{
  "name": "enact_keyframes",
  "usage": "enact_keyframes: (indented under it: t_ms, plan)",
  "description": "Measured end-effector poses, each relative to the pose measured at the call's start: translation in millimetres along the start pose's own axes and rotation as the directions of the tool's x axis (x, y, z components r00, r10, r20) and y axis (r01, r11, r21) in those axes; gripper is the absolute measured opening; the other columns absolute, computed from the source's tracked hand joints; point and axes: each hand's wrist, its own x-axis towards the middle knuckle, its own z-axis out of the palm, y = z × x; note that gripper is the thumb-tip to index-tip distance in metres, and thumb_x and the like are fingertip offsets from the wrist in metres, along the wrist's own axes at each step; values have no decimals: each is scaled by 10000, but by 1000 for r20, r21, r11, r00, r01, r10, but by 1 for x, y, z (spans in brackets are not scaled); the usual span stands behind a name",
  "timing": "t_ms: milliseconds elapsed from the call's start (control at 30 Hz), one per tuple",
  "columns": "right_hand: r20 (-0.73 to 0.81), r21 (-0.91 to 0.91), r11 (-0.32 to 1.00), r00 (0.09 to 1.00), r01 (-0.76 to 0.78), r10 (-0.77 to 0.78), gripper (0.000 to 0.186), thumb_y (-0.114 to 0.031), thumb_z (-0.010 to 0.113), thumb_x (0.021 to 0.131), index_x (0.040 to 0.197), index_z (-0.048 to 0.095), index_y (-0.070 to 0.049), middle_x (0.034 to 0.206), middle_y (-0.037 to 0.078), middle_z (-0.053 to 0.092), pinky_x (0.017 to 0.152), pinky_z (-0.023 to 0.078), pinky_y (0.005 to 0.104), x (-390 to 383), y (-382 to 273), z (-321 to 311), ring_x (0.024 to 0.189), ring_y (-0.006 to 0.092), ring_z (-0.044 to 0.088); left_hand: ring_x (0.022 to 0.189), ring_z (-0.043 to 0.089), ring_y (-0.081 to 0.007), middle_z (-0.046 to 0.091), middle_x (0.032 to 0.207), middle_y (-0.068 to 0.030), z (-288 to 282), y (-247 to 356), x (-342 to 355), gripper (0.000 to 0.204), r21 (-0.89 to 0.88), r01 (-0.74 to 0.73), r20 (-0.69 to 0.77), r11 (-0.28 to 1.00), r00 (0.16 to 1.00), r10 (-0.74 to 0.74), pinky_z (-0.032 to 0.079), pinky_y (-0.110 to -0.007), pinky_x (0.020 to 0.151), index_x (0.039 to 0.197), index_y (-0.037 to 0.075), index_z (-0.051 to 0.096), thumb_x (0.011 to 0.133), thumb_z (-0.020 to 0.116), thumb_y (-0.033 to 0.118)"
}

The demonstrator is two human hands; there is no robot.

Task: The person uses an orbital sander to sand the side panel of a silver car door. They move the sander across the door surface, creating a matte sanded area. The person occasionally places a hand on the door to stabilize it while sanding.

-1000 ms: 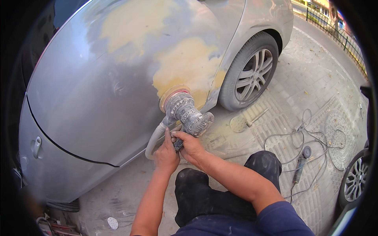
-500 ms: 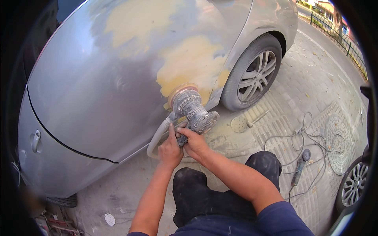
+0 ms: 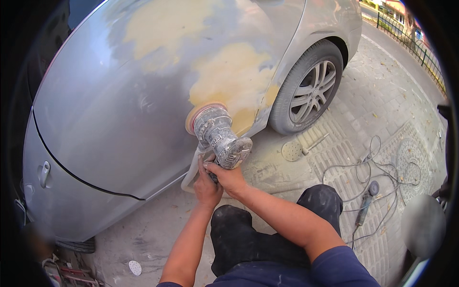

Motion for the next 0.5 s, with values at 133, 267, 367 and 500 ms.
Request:
enact_keyframes:
  t_ms: [133,267,367,500]
  plan:
    - [-45,-193,981,998,26,-35,270,-63,792,900,1151,695,-44,1078,43,712,906,559,327,-6,13,-3,1024,157,680,1035,719,-482,702,1366,-191,3,7,-13,1022,-11,130,74,992,989,-128,549,-590,823,1685,57,133,910,762,274]
    - [-111,-351,936,991,27,-70,504,-115,816,846,1309,662,14,1252,136,725,979,565,385,-10,22,4,1153,225,700,1045,703,-521,695,1361,-228,2,9,-20,1038,-58,194,77,979,979,-190,520,-628,865,1696,119,115,914,762,333]
    - [-157,-243,963,976,112,-154,300,-66,800,885,1163,693,-35,1098,56,718,927,568,348,-5,14,9,1044,168,685,1040,703,-526,697,1353,-234,2,10,-10,1061,-35,230,133,972,965,-224,527,-616,842,1694,93,91,912,768,330]
    - [-115,-239,967,987,82,-113,492,-132,825,839,1281,670,20,1225,141,739,974,569,378,8,-5,-6,1136,236,714,1042,700,-528,702,1345,-233,10,16,3,1086,-127,100,87,987,992,-90,536,-600,820,1687,46,73,905,775,321]
